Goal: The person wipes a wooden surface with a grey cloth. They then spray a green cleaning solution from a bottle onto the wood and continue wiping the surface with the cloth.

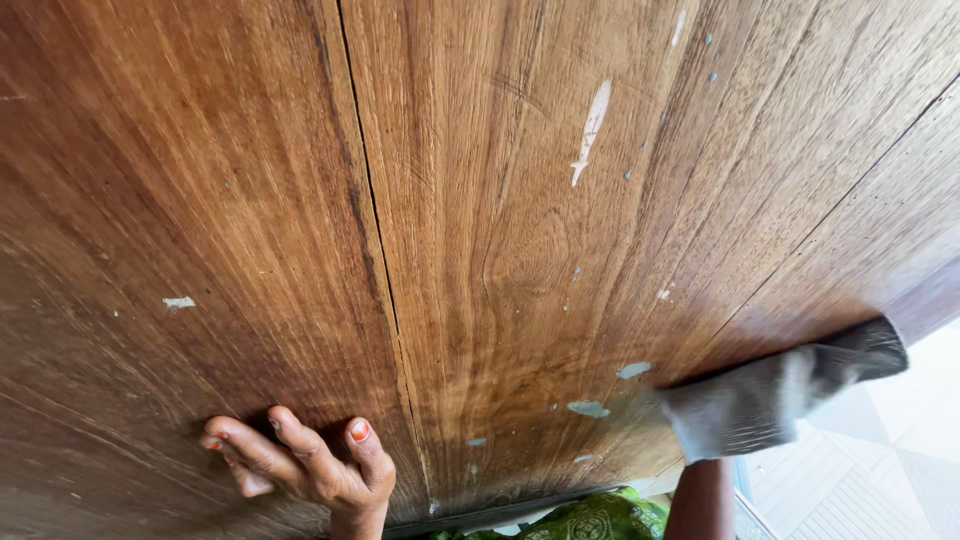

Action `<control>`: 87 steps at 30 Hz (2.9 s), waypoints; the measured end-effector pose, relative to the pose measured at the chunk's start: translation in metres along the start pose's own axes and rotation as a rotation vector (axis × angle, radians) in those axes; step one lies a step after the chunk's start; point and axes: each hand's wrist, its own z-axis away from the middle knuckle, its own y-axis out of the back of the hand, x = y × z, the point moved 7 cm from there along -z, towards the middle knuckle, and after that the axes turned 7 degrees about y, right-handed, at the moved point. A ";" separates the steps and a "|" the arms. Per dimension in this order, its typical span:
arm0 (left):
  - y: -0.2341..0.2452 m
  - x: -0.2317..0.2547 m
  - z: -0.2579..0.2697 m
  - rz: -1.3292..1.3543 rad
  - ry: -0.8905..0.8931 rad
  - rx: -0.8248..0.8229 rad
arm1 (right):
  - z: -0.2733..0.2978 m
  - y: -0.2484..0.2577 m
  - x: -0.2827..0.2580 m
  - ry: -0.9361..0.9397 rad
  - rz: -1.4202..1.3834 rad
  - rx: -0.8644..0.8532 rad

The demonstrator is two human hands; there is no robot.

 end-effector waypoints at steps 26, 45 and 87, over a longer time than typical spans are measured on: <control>0.000 -0.004 0.004 0.021 0.006 -0.001 | 0.067 0.007 -0.103 0.370 -0.158 -0.102; 0.002 -0.003 0.002 0.046 0.010 0.011 | 0.068 -0.001 -0.120 0.412 -0.063 -0.198; 0.008 -0.001 0.001 0.046 0.023 0.035 | 0.207 0.027 -0.260 0.897 -0.314 -0.694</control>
